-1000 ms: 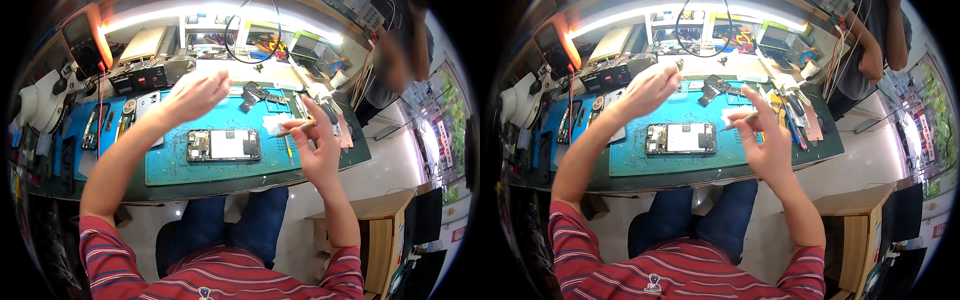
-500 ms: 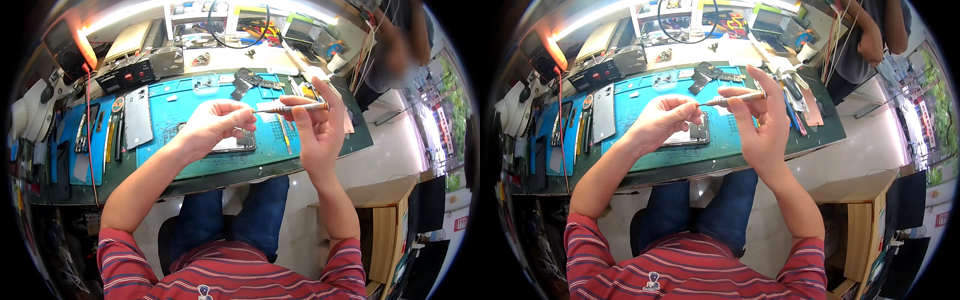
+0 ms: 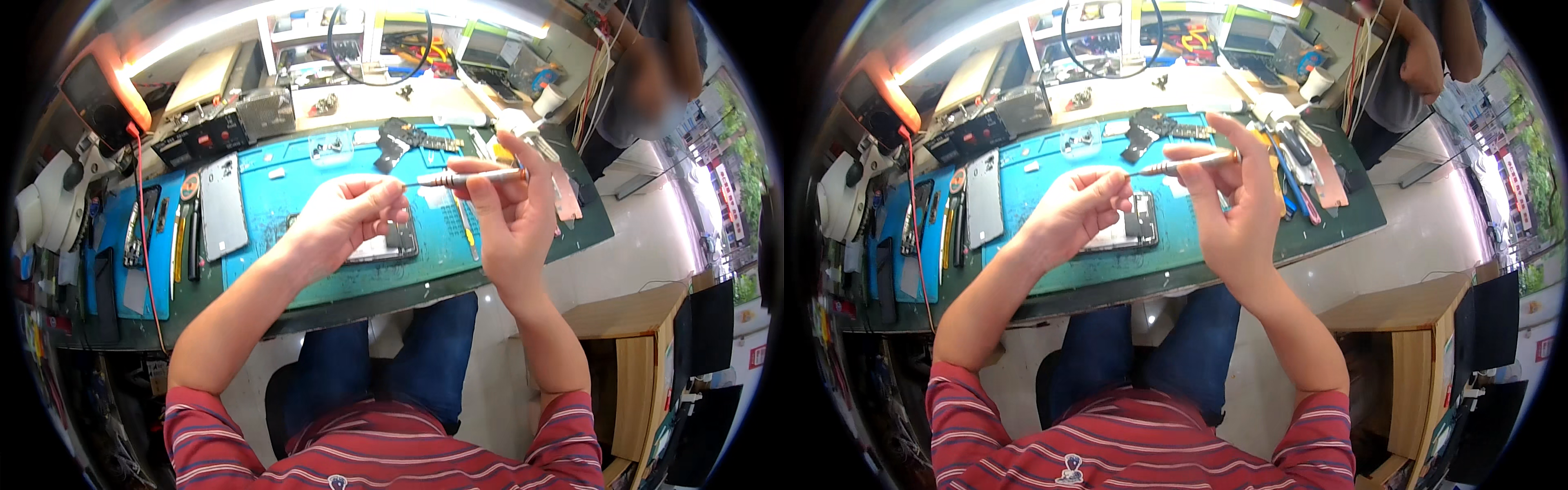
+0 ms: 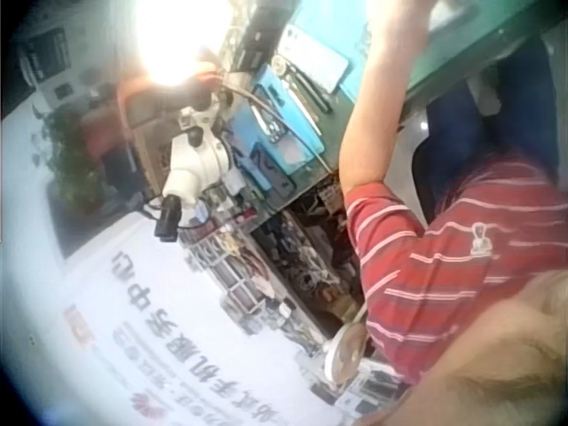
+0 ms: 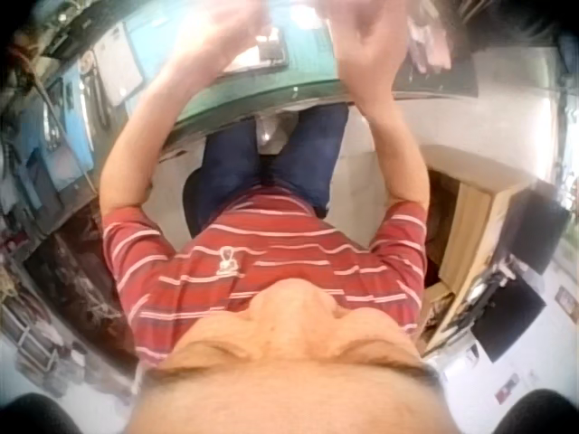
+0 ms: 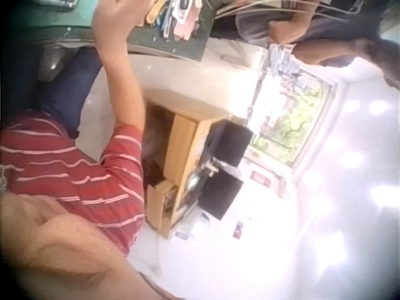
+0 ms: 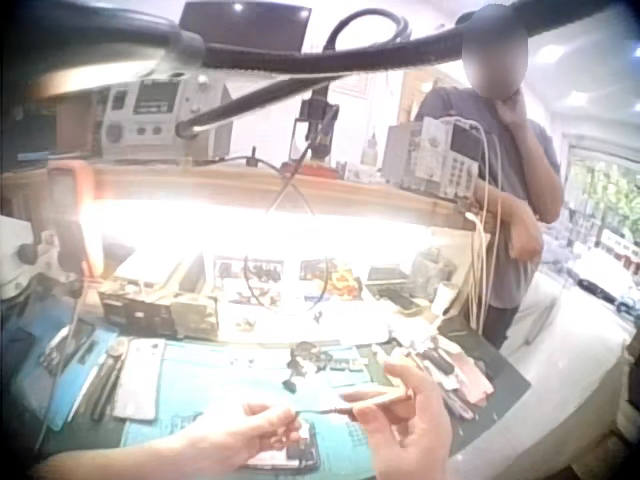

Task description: The person disassembles a smartphone, removes internal components, and reassembles the device using a screwdriver and a plastic pry tool. The person then powers on the phone to verify functionality.

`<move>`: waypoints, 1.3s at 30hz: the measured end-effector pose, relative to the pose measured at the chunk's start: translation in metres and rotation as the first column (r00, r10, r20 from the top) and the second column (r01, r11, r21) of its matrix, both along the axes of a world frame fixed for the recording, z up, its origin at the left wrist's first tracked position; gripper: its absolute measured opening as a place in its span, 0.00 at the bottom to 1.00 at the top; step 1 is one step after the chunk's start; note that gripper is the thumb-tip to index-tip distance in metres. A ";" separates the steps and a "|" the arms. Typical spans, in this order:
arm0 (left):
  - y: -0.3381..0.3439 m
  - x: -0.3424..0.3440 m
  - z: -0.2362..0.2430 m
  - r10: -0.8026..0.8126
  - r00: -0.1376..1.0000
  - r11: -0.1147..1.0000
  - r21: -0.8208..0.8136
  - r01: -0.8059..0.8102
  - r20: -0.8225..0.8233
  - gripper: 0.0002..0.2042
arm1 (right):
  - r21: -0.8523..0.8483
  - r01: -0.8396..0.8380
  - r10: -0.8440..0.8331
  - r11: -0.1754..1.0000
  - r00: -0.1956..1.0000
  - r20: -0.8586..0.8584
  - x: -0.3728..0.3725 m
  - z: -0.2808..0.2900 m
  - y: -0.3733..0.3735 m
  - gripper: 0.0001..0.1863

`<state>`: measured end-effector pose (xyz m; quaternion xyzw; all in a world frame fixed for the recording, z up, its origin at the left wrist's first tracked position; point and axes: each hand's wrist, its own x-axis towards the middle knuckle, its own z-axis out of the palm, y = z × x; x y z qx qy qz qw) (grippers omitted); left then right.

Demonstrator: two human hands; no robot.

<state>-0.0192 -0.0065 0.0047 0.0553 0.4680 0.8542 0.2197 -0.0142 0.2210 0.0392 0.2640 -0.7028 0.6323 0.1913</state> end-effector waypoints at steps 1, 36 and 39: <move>-0.001 0.000 0.003 0.007 1.000 1.000 -0.020 -0.007 -0.013 0.13 | -0.004 -0.014 0.014 1.000 1.000 -0.002 -0.004 0.003 0.000 0.25; 0.009 -0.021 -0.022 -0.371 0.710 0.418 -0.791 -0.447 -0.598 0.21 | 0.544 0.010 0.066 0.839 0.991 -0.120 -0.050 -0.008 -0.002 0.21; 0.007 -0.021 -0.019 -0.371 0.712 0.413 -0.792 -0.448 -0.596 0.20 | 0.524 -0.079 0.161 0.848 0.981 -0.112 -0.054 -0.009 -0.003 0.20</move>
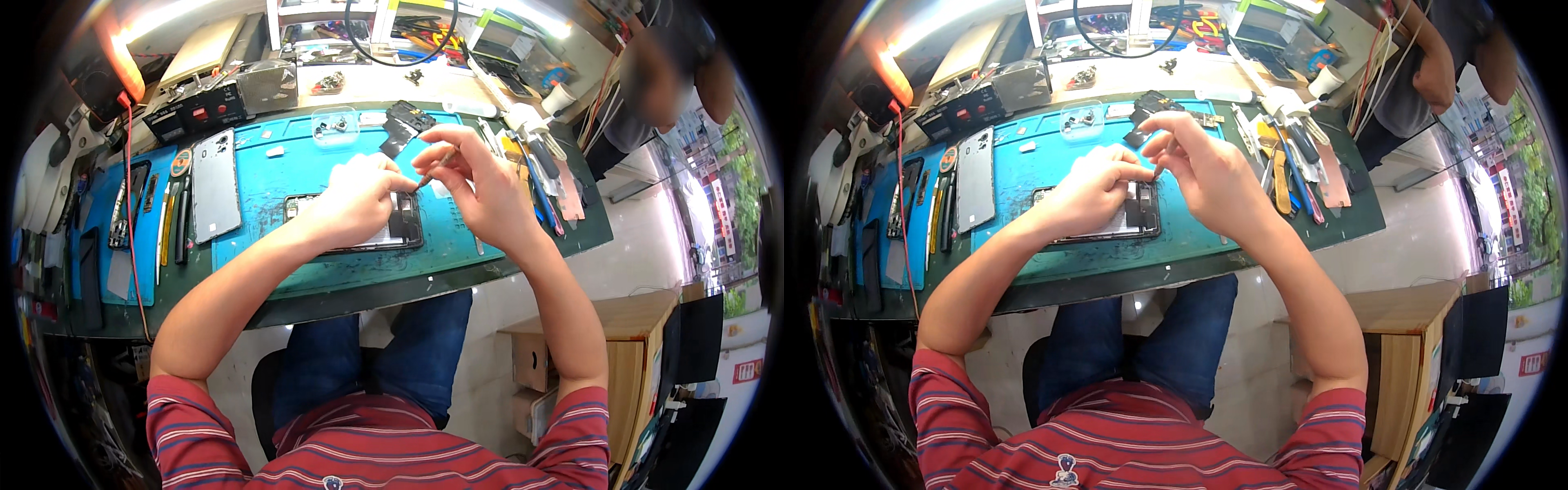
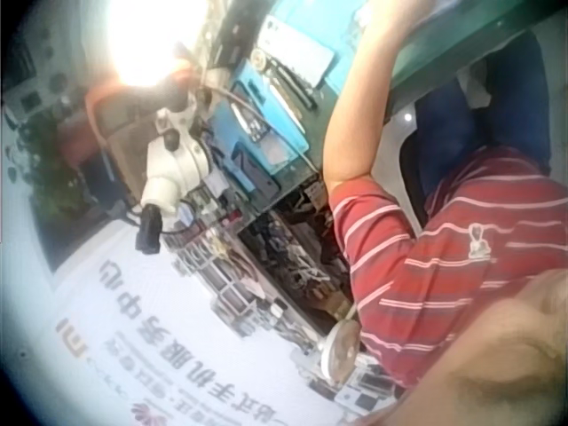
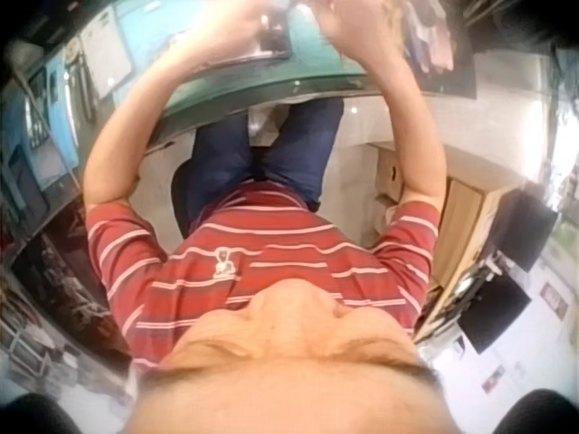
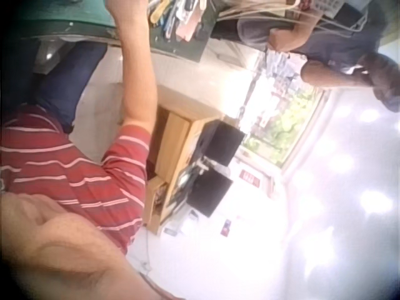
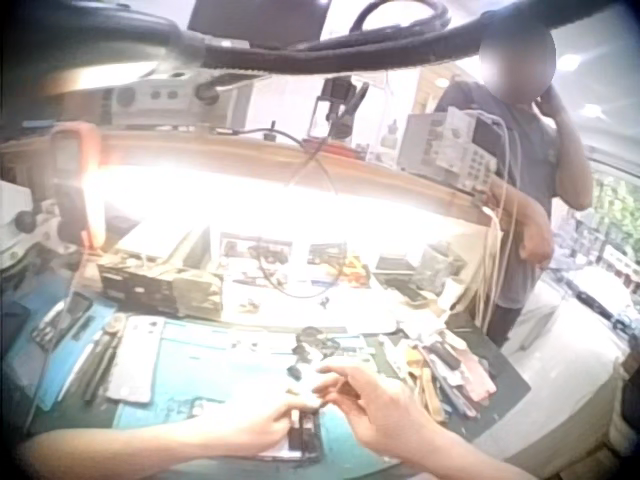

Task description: The person disassembles a smartphone, removes internal components, and reassembles the device using a screwdriver and a plastic pry tool. The person then powers on the phone to verify functionality.

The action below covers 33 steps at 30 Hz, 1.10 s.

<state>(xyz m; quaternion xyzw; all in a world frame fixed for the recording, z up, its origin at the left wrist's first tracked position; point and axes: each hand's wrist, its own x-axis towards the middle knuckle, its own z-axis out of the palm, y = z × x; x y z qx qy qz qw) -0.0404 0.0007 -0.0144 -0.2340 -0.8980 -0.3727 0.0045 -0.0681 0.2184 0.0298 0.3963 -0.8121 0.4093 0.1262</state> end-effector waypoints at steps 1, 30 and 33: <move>0.001 0.002 0.000 0.002 1.000 1.000 -0.005 -0.002 -0.013 0.20 | 0.022 0.004 -0.004 1.000 1.000 0.008 0.002 0.002 0.000 0.20; -0.087 -0.079 0.012 0.218 0.921 0.873 -0.357 -0.332 -0.323 0.05 | 0.128 0.083 -0.098 0.988 0.989 0.113 0.011 0.014 -0.006 0.35; -0.085 -0.076 0.016 0.192 0.934 0.870 -0.389 -0.304 -0.300 0.05 | 0.135 0.100 -0.111 0.986 0.991 0.076 0.012 0.011 -0.006 0.35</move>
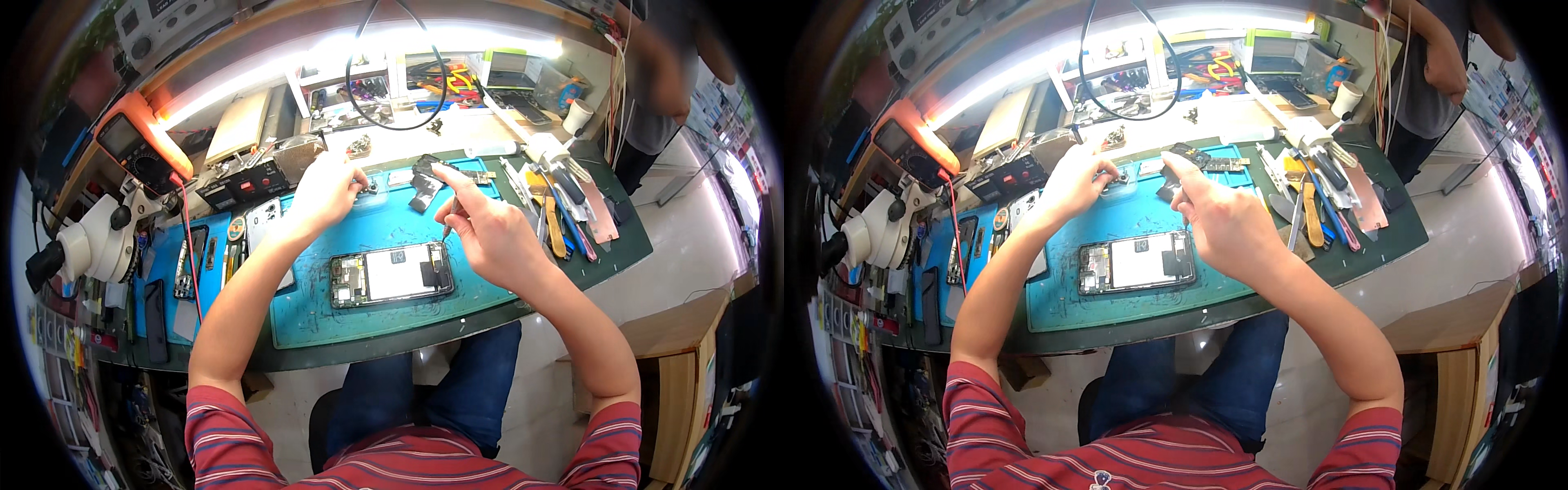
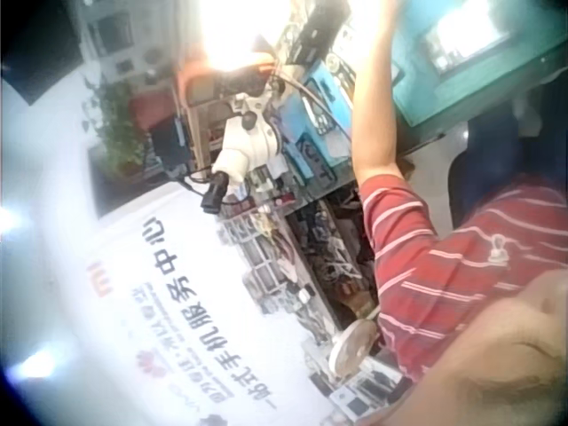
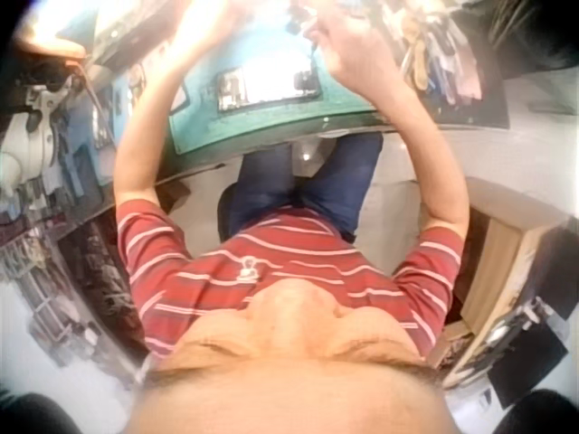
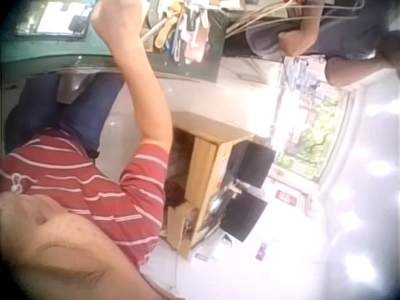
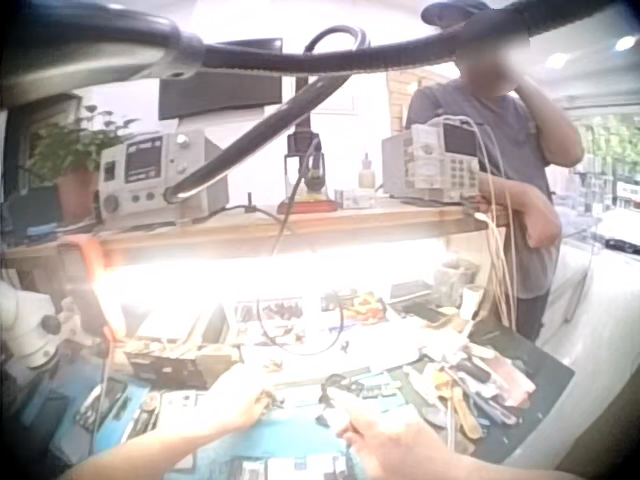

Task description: The person disassembles a smartphone, removes internal components, and reassembles the device using a screwdriver and a plastic pry tool. The person then powers on the phone to verify functionality.

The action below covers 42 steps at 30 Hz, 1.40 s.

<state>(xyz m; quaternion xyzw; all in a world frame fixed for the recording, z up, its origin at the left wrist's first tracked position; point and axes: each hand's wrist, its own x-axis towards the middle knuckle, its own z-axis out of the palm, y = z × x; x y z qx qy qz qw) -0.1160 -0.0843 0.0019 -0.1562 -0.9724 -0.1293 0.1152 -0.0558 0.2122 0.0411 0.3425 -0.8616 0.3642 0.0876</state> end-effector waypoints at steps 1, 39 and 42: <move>0.001 0.001 0.003 -0.012 1.000 1.000 -0.004 0.012 0.019 0.05 | -0.001 0.006 -0.006 1.000 1.000 0.005 0.000 -0.001 0.001 0.35; 0.010 -0.021 0.020 0.003 0.999 0.967 0.253 -0.014 0.043 0.07 | -0.213 -0.100 0.105 0.972 0.994 0.014 -0.016 -0.004 -0.004 0.33; 0.008 -0.021 0.019 -0.005 0.998 0.955 0.296 -0.013 0.062 0.08 | 0.089 0.015 -0.004 0.996 0.991 -0.132 -0.012 0.008 0.000 0.33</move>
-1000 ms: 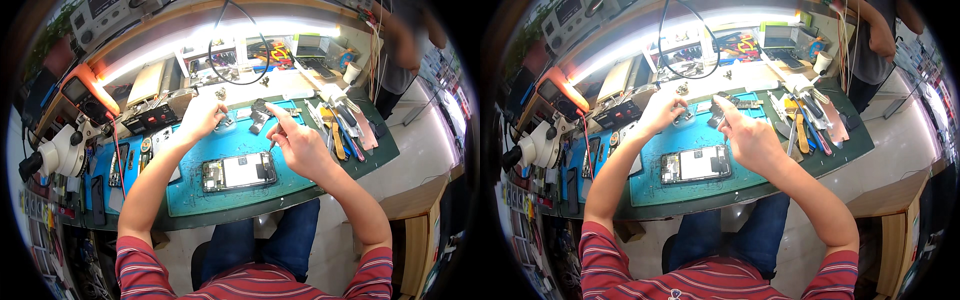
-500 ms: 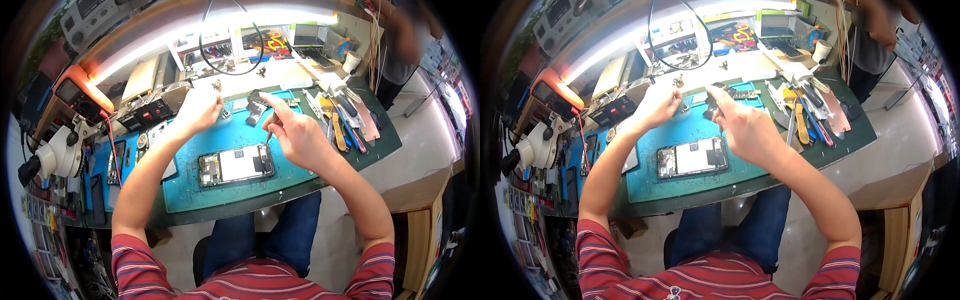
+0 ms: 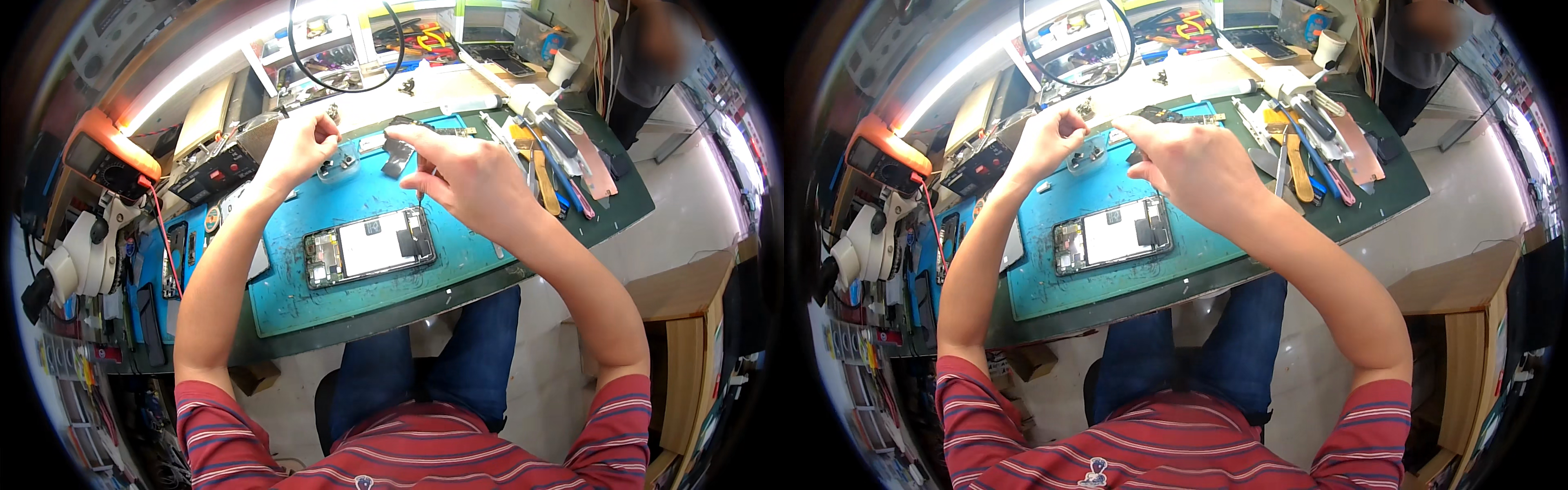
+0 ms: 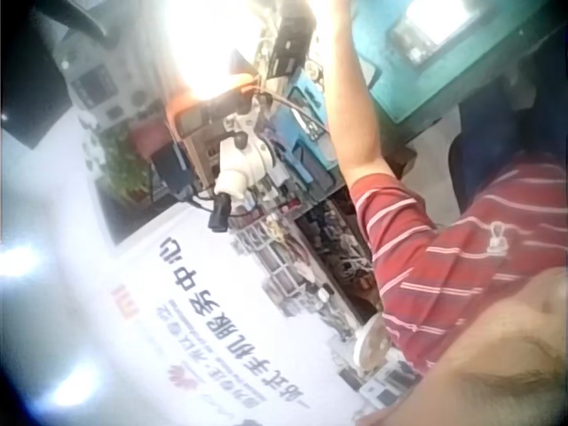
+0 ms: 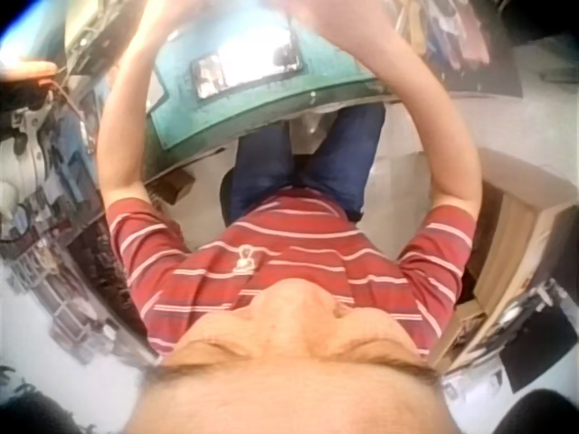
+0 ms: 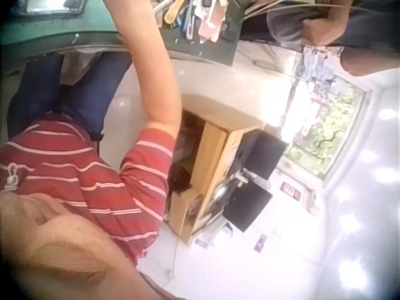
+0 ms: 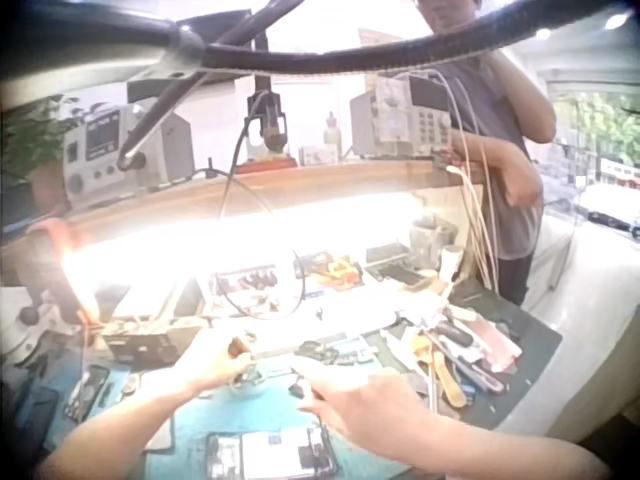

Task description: The person disassembles a smartphone, removes internal components, and reassembles the device using a screwdriver and a plastic pry tool. The person then powers on the phone to verify functionality.

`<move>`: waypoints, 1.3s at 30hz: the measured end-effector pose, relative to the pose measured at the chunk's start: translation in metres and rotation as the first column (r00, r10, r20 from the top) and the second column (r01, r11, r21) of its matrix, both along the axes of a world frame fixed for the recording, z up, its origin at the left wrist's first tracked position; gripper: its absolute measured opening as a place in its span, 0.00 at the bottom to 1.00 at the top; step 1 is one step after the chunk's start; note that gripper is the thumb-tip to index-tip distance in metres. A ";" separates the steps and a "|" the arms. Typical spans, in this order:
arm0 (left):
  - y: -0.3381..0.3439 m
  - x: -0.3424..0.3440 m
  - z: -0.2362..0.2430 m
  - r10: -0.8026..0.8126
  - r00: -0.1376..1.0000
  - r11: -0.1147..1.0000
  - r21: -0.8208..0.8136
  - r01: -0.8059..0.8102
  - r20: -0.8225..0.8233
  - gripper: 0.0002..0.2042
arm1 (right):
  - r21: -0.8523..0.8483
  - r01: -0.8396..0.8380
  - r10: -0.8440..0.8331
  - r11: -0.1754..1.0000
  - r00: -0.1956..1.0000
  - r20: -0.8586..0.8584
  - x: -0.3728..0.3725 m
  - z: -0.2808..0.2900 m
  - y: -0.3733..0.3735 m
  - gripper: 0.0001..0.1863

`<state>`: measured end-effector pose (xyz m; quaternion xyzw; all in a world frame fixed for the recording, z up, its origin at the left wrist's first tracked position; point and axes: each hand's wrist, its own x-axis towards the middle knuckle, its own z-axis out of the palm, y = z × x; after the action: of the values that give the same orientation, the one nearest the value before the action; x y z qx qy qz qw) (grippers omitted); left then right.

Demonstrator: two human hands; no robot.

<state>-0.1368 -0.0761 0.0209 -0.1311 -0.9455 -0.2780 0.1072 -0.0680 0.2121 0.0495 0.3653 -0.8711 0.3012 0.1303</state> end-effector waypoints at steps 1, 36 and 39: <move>-0.001 0.000 0.000 -0.013 1.000 0.999 0.039 0.013 0.016 0.08 | 0.091 0.049 -0.043 0.995 0.997 -0.066 0.001 0.002 -0.001 0.32; 0.067 0.124 0.016 -0.138 0.968 0.967 0.241 0.086 0.208 0.07 | -0.513 -0.099 0.169 0.852 0.981 0.091 0.032 -0.002 0.000 0.26; 0.067 0.126 0.014 -0.180 0.960 0.968 0.211 0.135 0.213 0.11 | -0.368 -0.041 0.047 0.929 0.999 0.007 0.033 -0.001 0.006 0.24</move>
<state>-0.0103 -0.0092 0.0346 -0.1622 -0.9064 -0.3899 -0.0135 -0.0348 0.2176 0.0483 0.3515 -0.7918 0.4649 0.1826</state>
